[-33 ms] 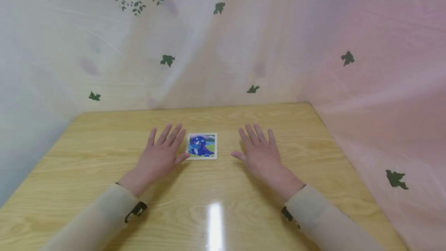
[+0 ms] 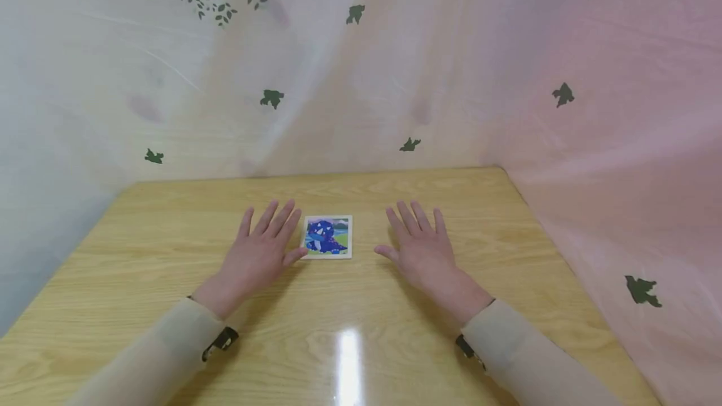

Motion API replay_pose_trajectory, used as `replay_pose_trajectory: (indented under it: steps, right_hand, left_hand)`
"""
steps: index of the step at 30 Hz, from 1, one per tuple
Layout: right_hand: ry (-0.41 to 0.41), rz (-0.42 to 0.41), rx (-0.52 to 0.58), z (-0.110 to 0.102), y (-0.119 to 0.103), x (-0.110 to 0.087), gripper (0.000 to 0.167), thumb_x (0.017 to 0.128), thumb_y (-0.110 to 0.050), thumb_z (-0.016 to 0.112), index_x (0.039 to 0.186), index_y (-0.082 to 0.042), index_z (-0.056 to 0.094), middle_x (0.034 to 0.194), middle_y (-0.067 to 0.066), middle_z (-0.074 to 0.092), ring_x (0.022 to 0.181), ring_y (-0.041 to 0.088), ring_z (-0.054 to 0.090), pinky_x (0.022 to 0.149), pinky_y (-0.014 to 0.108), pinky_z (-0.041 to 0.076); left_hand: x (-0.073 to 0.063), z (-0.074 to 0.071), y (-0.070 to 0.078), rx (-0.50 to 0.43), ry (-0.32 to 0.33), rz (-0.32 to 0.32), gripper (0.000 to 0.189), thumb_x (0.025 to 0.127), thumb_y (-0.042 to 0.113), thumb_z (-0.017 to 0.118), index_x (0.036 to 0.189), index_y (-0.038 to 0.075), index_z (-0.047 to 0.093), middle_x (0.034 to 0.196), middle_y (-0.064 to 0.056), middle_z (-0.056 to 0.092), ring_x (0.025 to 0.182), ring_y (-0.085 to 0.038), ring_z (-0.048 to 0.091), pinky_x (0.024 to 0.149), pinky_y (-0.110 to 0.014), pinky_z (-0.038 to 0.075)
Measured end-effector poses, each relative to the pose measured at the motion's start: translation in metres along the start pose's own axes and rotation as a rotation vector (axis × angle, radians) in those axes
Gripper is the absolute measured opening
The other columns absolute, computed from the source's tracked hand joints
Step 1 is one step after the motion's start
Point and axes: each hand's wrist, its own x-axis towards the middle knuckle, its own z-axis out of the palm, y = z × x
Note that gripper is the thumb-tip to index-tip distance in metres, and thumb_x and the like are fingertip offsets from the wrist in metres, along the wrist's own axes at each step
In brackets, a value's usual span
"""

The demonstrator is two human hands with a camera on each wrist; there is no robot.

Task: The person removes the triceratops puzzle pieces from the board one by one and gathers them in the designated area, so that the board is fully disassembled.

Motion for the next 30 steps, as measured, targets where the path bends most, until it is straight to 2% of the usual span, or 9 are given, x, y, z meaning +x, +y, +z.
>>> replay_pose_trajectory:
  steps: [11,17,24,30]
  right_hand:
    - [0.005,-0.012,0.035,-0.006,-0.006,0.008,0.085,0.115,-0.061,0.046,0.178,-0.01,0.019,0.184,0.017,0.012,0.169,0.041,0.004,0.133,0.071,0.003]
    - [0.004,-0.023,0.059,-0.003,-0.011,0.012,0.085,0.115,-0.06,0.047,0.177,-0.01,0.019,0.184,0.016,0.011,0.169,0.041,0.005,0.133,0.07,0.002]
    - [0.018,-0.04,0.067,0.003,-0.017,0.019,0.083,0.115,-0.059,0.048,0.177,-0.011,0.02,0.184,0.015,0.013,0.169,0.04,0.007,0.133,0.07,0.004]
    - [0.027,-0.057,0.063,0.002,-0.021,0.026,0.083,0.115,-0.059,0.047,0.177,-0.011,0.02,0.183,0.016,0.014,0.169,0.04,0.008,0.134,0.069,0.005]
  left_hand:
    - [-0.002,0.001,0.0,-0.061,0.026,-0.016,0.082,0.115,0.059,0.049,0.175,0.007,0.028,0.183,-0.012,0.016,0.169,-0.039,0.011,0.134,-0.069,0.005]
    - [-0.003,0.005,-0.002,-0.083,0.03,-0.026,0.083,0.114,0.059,0.051,0.174,0.006,0.031,0.183,-0.014,0.019,0.168,-0.04,0.015,0.133,-0.07,0.009]
    - [0.0,0.009,-0.002,-0.127,-0.014,-0.027,0.083,0.115,0.058,0.048,0.176,0.006,0.025,0.184,-0.013,0.012,0.169,-0.038,0.009,0.134,-0.069,0.004]
    - [0.004,0.009,-0.003,-0.148,-0.027,-0.038,0.084,0.115,0.059,0.047,0.176,0.006,0.025,0.184,-0.014,0.014,0.169,-0.04,0.011,0.134,-0.069,0.005]
